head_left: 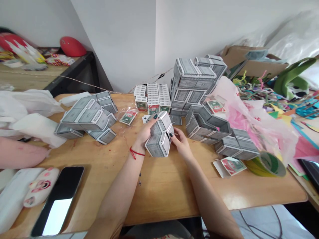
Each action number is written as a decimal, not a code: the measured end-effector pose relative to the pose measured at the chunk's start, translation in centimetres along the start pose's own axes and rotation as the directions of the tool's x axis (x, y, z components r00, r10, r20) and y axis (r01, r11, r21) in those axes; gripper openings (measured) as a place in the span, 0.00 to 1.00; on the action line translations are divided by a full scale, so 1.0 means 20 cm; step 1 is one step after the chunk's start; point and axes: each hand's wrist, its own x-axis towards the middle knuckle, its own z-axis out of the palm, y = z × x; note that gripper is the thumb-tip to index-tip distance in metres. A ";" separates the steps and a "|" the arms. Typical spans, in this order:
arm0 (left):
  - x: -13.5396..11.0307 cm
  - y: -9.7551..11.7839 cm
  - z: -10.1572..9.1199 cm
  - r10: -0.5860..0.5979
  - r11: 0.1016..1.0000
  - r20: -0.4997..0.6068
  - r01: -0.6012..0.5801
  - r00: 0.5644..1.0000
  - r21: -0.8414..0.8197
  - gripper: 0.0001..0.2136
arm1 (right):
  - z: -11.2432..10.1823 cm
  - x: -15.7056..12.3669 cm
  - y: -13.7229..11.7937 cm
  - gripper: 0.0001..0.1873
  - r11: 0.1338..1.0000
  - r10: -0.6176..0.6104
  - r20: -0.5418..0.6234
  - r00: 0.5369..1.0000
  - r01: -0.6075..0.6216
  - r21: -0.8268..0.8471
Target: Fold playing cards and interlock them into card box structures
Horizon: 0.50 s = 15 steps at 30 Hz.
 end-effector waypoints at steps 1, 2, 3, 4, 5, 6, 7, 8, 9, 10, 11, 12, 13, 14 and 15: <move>0.01 -0.01 0.01 0.006 0.999 -0.023 -0.007 1.000 -0.042 0.18 | 0.01 0.00 0.00 0.24 0.996 0.064 0.004 0.998 -0.064 0.058; 0.01 -0.01 0.02 0.008 0.997 -0.045 -0.011 0.999 -0.082 0.17 | 0.02 -0.01 0.00 0.23 0.984 0.130 0.019 0.991 -0.132 0.120; 0.02 -0.02 0.03 0.000 0.993 -0.060 -0.007 0.998 -0.118 0.16 | 0.04 -0.01 0.00 0.21 0.965 0.186 0.035 0.982 -0.190 0.182; 0.02 -0.02 0.04 -0.013 0.989 -0.067 0.003 0.998 -0.150 0.16 | 0.05 -0.02 0.00 0.20 0.942 0.227 0.048 0.973 -0.232 0.241; 0.01 -0.02 0.04 -0.027 0.985 -0.064 0.015 0.998 -0.173 0.15 | 0.06 -0.02 -0.01 0.18 0.920 0.252 0.058 0.966 -0.257 0.296; 0.01 -0.01 0.04 -0.039 0.982 -0.050 0.029 0.998 -0.187 0.14 | 0.06 -0.03 -0.01 0.17 0.900 0.259 0.059 0.964 -0.264 0.347; 0.00 -0.01 0.04 -0.052 0.981 -0.022 0.047 0.998 -0.190 0.12 | 0.07 -0.03 -0.02 0.16 0.881 0.261 0.062 0.963 -0.264 0.392; -0.01 0.00 0.02 -0.064 0.981 0.020 0.066 0.998 -0.184 0.11 | 0.07 -0.03 -0.03 0.15 0.862 0.263 0.074 0.962 -0.269 0.428; -0.02 0.01 0.01 -0.080 0.981 0.076 0.092 0.994 -0.173 0.10 | 0.07 -0.03 -0.04 0.16 0.844 0.269 0.095 0.959 -0.282 0.457; -0.03 0.01 -0.01 -0.105 0.979 0.142 0.127 0.984 -0.160 0.10 | 0.07 -0.03 -0.05 0.16 0.826 0.275 0.122 0.954 -0.300 0.478; -0.04 0.02 -0.03 -0.127 0.975 0.198 0.159 0.972 -0.155 0.11 | 0.06 -0.03 -0.06 0.17 0.810 0.282 0.146 0.948 -0.316 0.493; -0.04 0.02 -0.05 -0.143 0.971 0.239 0.184 0.960 -0.155 0.13 | 0.06 -0.03 -0.07 0.18 0.799 0.285 0.163 0.944 -0.328 0.504; -0.04 0.02 -0.07 -0.155 0.969 0.261 0.198 0.953 -0.148 0.15 | 0.06 -0.03 -0.07 0.18 0.793 0.286 0.171 0.943 -0.333 0.510; -0.04 0.02 -0.09 -0.158 0.970 0.262 0.199 0.952 -0.138 0.16 | 0.05 -0.03 -0.07 0.17 0.791 0.284 0.168 0.944 -0.330 0.516; -0.04 0.02 -0.11 -0.162 0.972 0.257 0.199 0.953 -0.126 0.16 | 0.05 -0.02 -0.07 0.16 0.790 0.281 0.162 0.946 -0.324 0.520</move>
